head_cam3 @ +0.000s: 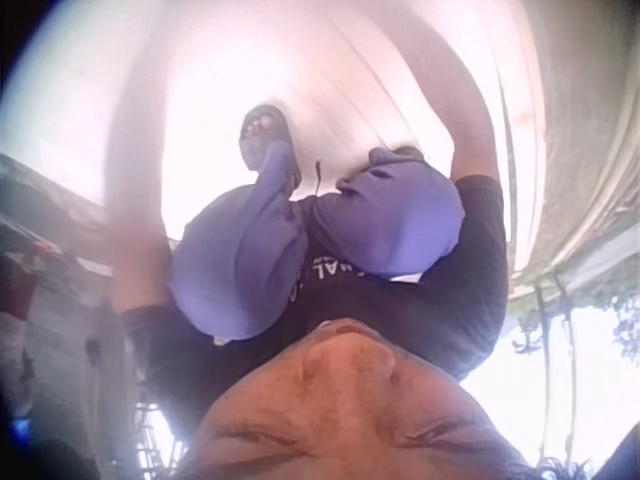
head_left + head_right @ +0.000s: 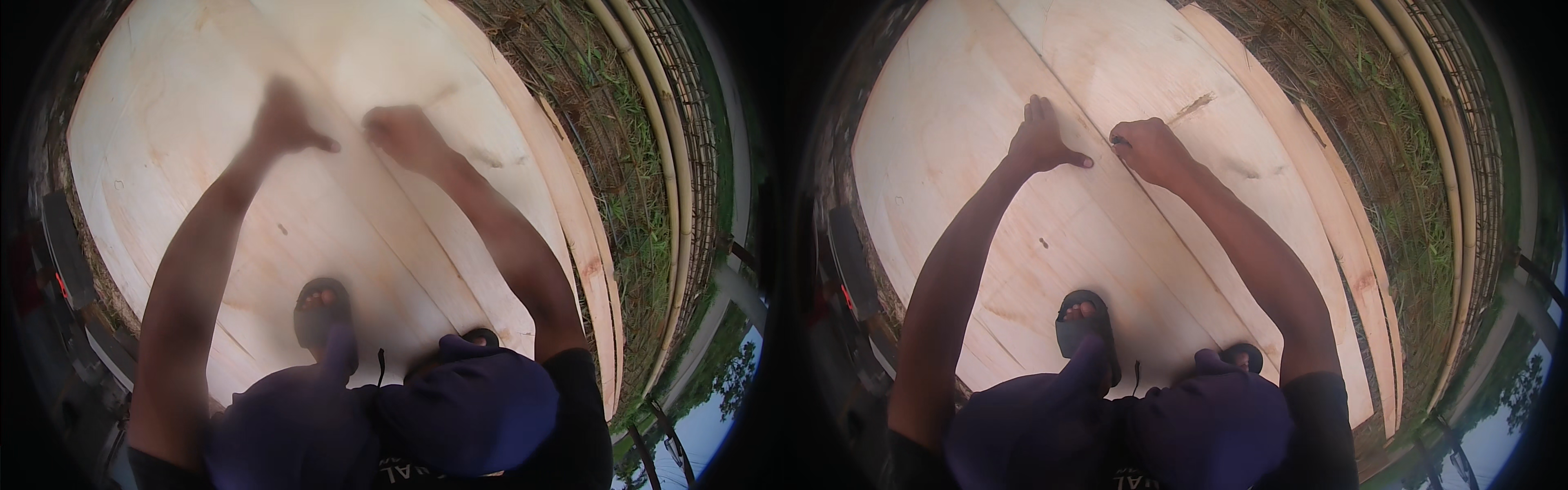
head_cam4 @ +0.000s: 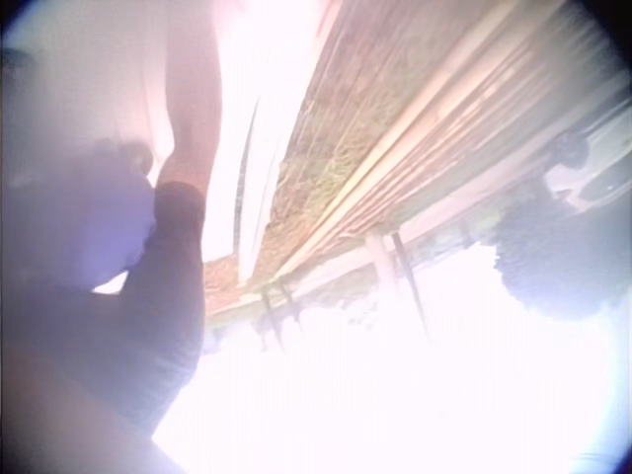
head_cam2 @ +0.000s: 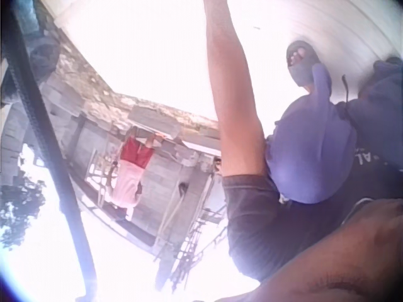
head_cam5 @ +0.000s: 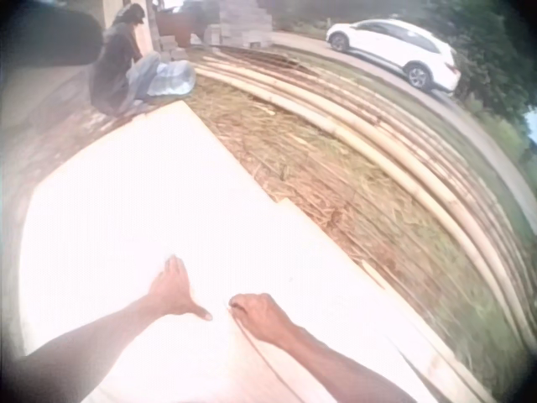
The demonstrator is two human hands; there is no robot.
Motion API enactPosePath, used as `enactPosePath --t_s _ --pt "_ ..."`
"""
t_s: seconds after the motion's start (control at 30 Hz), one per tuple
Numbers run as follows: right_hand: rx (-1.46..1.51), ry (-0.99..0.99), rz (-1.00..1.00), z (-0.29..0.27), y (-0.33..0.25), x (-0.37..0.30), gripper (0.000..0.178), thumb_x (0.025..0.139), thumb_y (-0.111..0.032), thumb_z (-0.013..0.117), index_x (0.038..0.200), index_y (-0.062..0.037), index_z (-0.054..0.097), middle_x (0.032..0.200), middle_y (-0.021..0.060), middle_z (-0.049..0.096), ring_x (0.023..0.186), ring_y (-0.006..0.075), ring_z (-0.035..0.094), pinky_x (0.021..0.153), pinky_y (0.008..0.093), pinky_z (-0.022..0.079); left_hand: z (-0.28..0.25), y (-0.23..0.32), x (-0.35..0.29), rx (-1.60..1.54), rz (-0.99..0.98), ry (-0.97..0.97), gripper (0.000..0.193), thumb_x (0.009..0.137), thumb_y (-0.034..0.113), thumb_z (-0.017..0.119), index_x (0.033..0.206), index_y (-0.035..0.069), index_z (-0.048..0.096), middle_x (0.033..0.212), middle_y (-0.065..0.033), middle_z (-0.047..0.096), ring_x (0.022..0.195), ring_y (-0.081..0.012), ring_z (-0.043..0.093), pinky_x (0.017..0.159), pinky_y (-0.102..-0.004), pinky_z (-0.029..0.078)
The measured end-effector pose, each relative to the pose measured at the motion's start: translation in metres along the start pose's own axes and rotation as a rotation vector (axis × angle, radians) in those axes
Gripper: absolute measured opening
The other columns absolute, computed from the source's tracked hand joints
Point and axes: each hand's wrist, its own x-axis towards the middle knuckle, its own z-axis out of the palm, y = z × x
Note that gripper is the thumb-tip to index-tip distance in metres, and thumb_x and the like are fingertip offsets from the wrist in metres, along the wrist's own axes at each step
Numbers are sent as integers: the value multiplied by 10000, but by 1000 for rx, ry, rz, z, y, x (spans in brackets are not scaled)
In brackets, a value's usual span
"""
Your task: The person measures a large plywood sheet with a tape measure and marks it with a pencil. They then use a thin wooden strip as a straightedge to draw a long line across the sheet.
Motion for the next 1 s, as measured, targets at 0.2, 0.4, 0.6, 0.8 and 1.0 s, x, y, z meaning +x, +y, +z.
enactPosePath --t_s 0.2,0.4,0.6,0.8,1.0 --pt "34 -47 14 0 1 75 169 902 -133 662 979 9 713 875 186 724 828 319 708 769 435 554 -7 0 2 -26 9 -76 1435 543 642 915 1473 -155 167 1582 -358 147 1510 -442 163 1179 -458 345" --pt "-8 20 -35 -3 -2 127 248 858 -232 741 965 -11 711 890 156 743 835 265 726 767 392 566 -6 -3 -1 -35 -62 -108 1541 546 656 905 1535 -151 42 1615 -367 51 1539 -451 58 1246 -477 212" --pt "77 72 -32 -11 4 212 203 875 -173 708 962 10 690 892 127 752 765 184 733 701 324 583 -19 2 5 -34 -65 -191 1550 529 657 912 1519 -178 61 1602 -391 55 1529 -476 81 1247 -486 205" --pt "32 79 -123 11 0 276 225 914 -170 643 1001 20 727 820 119 745 730 157 729 669 312 587 -21 -1 5 -26 -72 -204 1526 540 631 916 1500 -212 81 1593 -410 55 1518 -506 87 1243 -503 199" --pt "0 89 -55 20 -19 297 230 931 -173 618 964 21 738 779 113 740 680 163 722 662 312 575 -6 -7 8 -125 -84 -196 1517 542 621 916 1504 -206 83 1595 -407 51 1519 -503 89 1244 -499 202"
